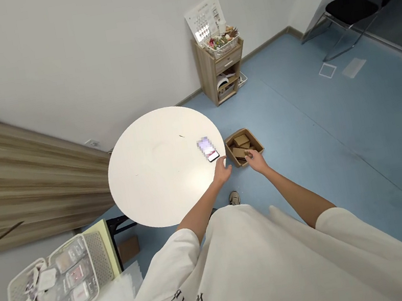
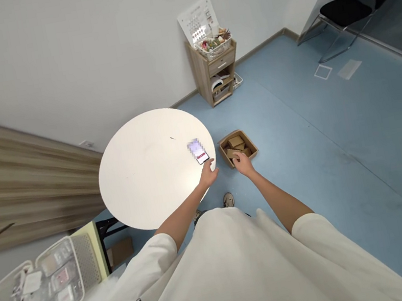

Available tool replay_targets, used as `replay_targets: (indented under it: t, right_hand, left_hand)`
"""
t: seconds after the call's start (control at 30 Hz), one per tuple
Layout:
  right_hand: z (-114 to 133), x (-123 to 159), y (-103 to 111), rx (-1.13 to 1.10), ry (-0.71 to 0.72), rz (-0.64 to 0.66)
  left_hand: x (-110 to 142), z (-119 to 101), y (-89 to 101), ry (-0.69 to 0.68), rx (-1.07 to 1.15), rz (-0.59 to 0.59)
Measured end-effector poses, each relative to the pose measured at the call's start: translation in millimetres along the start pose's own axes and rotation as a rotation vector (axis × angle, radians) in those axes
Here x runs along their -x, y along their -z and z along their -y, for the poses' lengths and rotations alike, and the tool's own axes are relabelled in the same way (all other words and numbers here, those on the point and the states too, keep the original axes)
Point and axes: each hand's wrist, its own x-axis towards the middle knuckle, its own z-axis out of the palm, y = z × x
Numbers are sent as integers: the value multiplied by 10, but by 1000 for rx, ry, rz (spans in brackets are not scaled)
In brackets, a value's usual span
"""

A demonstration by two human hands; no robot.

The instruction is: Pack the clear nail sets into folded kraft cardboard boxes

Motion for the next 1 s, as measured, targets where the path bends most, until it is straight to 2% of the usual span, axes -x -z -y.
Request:
replay_targets:
  t: [0.23, 0.37, 0.47, 0.6, 0.77, 1.0]
  right_hand:
    - [477, -11, -366, 16, 120, 138]
    - [769, 41, -692, 28, 203, 261]
    - [1044, 108, -1010, 45, 261, 336]
    - [1451, 261, -1513, 55, 359, 458]
    - [1938, 595, -2239, 113, 433, 612]
    - [2600, 1335, -3530, 172, 556, 741]
  left_hand:
    - [307, 86, 353, 61, 22, -124]
    - [550, 264, 606, 108, 48, -227]
    - [766, 437, 864, 137, 74, -326]
    - [1113, 662, 1264, 188, 110, -452]
    - [1613, 998, 1783, 218, 139, -604]
    - [2478, 1694, 2682, 253, 134, -783]
